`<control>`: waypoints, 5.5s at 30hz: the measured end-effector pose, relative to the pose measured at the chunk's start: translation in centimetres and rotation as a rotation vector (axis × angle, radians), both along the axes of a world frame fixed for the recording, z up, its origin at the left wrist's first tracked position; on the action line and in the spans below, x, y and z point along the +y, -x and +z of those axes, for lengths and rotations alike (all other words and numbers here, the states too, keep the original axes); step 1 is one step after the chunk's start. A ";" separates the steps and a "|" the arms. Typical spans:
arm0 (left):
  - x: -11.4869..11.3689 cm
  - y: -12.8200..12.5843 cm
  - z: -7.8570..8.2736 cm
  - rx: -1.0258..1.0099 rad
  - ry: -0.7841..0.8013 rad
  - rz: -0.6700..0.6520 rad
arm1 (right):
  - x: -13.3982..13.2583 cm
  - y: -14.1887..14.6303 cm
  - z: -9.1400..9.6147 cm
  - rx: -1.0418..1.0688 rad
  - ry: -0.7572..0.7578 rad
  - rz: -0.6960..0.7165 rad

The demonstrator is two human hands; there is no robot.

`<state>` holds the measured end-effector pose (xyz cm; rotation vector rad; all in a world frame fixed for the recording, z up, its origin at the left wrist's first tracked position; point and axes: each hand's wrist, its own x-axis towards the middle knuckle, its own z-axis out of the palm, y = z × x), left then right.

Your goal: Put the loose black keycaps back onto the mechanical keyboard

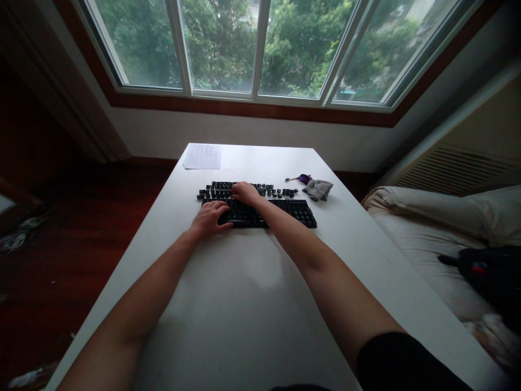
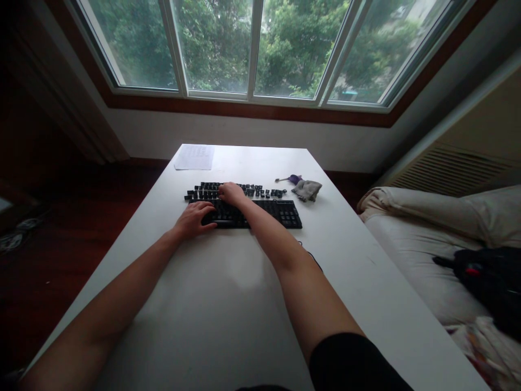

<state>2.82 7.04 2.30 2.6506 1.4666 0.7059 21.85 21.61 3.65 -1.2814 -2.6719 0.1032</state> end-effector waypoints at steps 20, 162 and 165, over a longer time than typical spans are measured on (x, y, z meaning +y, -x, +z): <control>0.5 0.5 -0.5 -0.006 -0.024 -0.015 | -2.9 -3.5 2.8 0.164 0.239 0.236; 1.8 3.2 -1.4 -0.184 -0.024 0.494 | -6.6 -0.3 1.4 0.210 0.201 0.200; 1.8 3.1 -1.4 -0.185 -0.022 0.496 | -6.9 -0.3 1.4 0.192 0.217 0.184</control>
